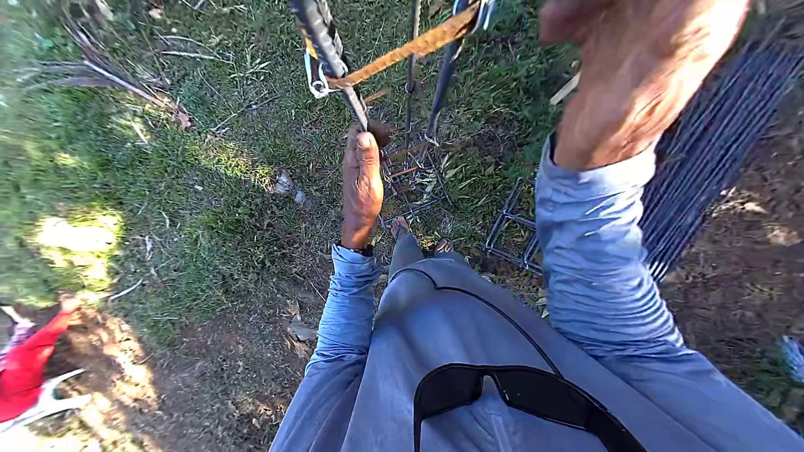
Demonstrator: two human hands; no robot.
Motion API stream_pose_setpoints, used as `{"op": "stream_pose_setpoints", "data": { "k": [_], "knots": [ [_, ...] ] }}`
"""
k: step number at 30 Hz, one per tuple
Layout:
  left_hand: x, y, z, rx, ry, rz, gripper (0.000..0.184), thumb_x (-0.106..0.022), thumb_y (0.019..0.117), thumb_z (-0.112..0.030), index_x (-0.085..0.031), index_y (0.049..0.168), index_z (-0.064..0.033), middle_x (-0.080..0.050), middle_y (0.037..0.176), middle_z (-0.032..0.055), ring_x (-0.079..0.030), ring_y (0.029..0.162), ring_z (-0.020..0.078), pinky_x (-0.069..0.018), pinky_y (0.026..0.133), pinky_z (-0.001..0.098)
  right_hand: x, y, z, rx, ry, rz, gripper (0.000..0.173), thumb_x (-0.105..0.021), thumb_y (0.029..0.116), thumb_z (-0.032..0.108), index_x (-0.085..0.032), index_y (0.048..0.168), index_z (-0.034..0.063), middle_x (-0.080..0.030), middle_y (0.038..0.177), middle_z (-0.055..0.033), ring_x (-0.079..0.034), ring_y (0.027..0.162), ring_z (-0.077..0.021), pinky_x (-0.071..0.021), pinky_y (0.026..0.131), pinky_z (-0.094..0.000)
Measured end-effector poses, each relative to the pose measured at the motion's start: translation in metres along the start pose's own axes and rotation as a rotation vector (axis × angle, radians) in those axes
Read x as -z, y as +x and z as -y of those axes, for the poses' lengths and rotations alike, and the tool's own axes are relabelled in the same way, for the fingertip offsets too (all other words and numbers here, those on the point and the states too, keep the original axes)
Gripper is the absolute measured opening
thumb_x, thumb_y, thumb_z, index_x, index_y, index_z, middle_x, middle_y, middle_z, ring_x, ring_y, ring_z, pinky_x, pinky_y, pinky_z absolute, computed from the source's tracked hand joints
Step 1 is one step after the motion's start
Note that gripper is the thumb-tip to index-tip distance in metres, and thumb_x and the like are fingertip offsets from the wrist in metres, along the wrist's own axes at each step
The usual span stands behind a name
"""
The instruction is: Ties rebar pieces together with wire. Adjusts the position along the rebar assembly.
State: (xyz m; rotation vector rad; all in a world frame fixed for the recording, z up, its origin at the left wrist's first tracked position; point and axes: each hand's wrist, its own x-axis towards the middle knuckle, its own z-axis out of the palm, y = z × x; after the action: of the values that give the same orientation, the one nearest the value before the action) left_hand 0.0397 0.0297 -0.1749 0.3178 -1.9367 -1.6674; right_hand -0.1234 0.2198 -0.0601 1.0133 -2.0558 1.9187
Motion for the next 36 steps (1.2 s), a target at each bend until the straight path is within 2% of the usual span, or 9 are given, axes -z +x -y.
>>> {"op": "stream_pose_setpoints", "data": {
  "k": [4,7,9,16,21,25,31,34,36],
  "knots": [
    [-0.006,-0.002,0.005,-0.009,0.020,-0.027,0.054,-0.016,0.1127,-0.036,-0.059,0.113,-0.0034,-0.064,0.106,0.0079,-0.061,0.104,0.0202,-0.0525,0.097,0.0427,0.055,-0.173,-0.069,-0.666,-0.439,0.581,0.055,-0.036,0.1101,0.046,-0.059,0.130,0.0001,-0.069,0.110,-0.0207,-0.071,0.097,-0.0357,-0.0583,0.086,-0.0602],
    [-0.012,-0.003,0.009,-0.038,0.056,-0.072,0.051,-0.015,0.1132,-0.032,-0.058,0.108,-0.0055,-0.064,0.100,0.0077,-0.063,0.099,0.0218,-0.0545,0.092,0.0450,0.083,-0.315,-0.102,-1.136,-0.590,1.279,0.054,-0.055,0.1046,0.041,-0.059,0.138,-0.0007,-0.053,0.143,-0.0334,-0.047,0.137,-0.0516,-0.0354,0.110,-0.0724],
    [-0.017,-0.004,0.014,-0.059,0.054,-0.104,0.050,-0.015,0.1131,-0.032,-0.058,0.105,-0.0063,-0.064,0.097,0.0077,-0.064,0.095,0.0232,-0.0560,0.091,0.0477,0.095,-0.365,-0.098,-1.315,-0.598,1.472,0.055,-0.061,0.1025,0.038,-0.055,0.143,0.0012,-0.043,0.153,-0.0323,-0.038,0.145,-0.0516,-0.0318,0.113,-0.0707],
    [-0.029,-0.010,0.017,-0.062,0.013,-0.150,0.049,-0.013,0.1130,-0.034,-0.055,0.103,-0.0092,-0.063,0.092,0.0051,-0.066,0.090,0.0226,-0.0574,0.089,0.0483,0.126,-0.400,-0.108,-1.259,-0.498,1.395,0.040,-0.052,0.1072,0.027,-0.060,0.133,-0.0027,-0.057,0.142,-0.0267,-0.049,0.138,-0.0437,-0.0372,0.113,-0.0617],
    [-0.030,-0.012,0.019,-0.081,0.006,-0.145,0.048,-0.015,0.1128,-0.035,-0.055,0.101,-0.0111,-0.062,0.089,0.0034,-0.065,0.087,0.0220,-0.0569,0.088,0.0500,0.153,-0.401,-0.101,-1.320,-0.312,1.102,0.032,-0.051,0.1077,0.025,-0.061,0.122,-0.0020,-0.068,0.113,-0.0257,-0.065,0.111,-0.0405,-0.0485,0.099,-0.0616],
    [-0.030,-0.014,0.017,-0.093,-0.002,-0.151,0.046,-0.018,0.1131,-0.034,-0.055,0.101,-0.0100,-0.063,0.091,0.0041,-0.066,0.088,0.0220,-0.0574,0.086,0.0473,0.160,-0.382,-0.071,-1.170,-0.091,1.335,0.033,-0.049,0.1087,0.020,-0.063,0.123,-0.0067,-0.068,0.112,-0.0297,-0.067,0.108,-0.0446,-0.0487,0.097,-0.0634],
    [-0.023,-0.017,0.021,-0.090,-0.042,-0.137,0.044,-0.019,0.1131,-0.033,-0.054,0.100,-0.0104,-0.061,0.089,0.0036,-0.066,0.087,0.0231,-0.0580,0.088,0.0518,0.056,-0.421,-0.098,-1.307,0.008,1.207,0.048,-0.062,0.1028,0.038,-0.059,0.132,0.0000,-0.067,0.122,-0.0227,-0.065,0.114,-0.0358,-0.0486,0.103,-0.0569],
    [-0.024,-0.017,0.021,-0.088,-0.037,-0.124,0.044,-0.017,0.1132,-0.032,-0.053,0.100,-0.0103,-0.061,0.088,0.0042,-0.066,0.085,0.0232,-0.0579,0.087,0.0527,-0.005,-0.498,-0.126,-1.249,-0.031,1.423,0.067,-0.073,0.0941,0.046,-0.057,0.137,-0.0022,-0.064,0.131,-0.0266,-0.061,0.125,-0.0402,-0.0439,0.109,-0.0603],
    [-0.024,-0.019,0.020,-0.096,-0.040,-0.118,0.044,-0.018,0.1130,-0.031,-0.053,0.098,-0.0106,-0.060,0.087,0.0035,-0.064,0.084,0.0218,-0.0572,0.084,0.0495,-0.016,-0.491,-0.115,-1.219,0.001,1.521,0.054,-0.069,0.0987,0.038,-0.062,0.132,-0.0032,-0.066,0.125,-0.0273,-0.062,0.122,-0.0409,-0.0441,0.108,-0.0604]
  ]
}}
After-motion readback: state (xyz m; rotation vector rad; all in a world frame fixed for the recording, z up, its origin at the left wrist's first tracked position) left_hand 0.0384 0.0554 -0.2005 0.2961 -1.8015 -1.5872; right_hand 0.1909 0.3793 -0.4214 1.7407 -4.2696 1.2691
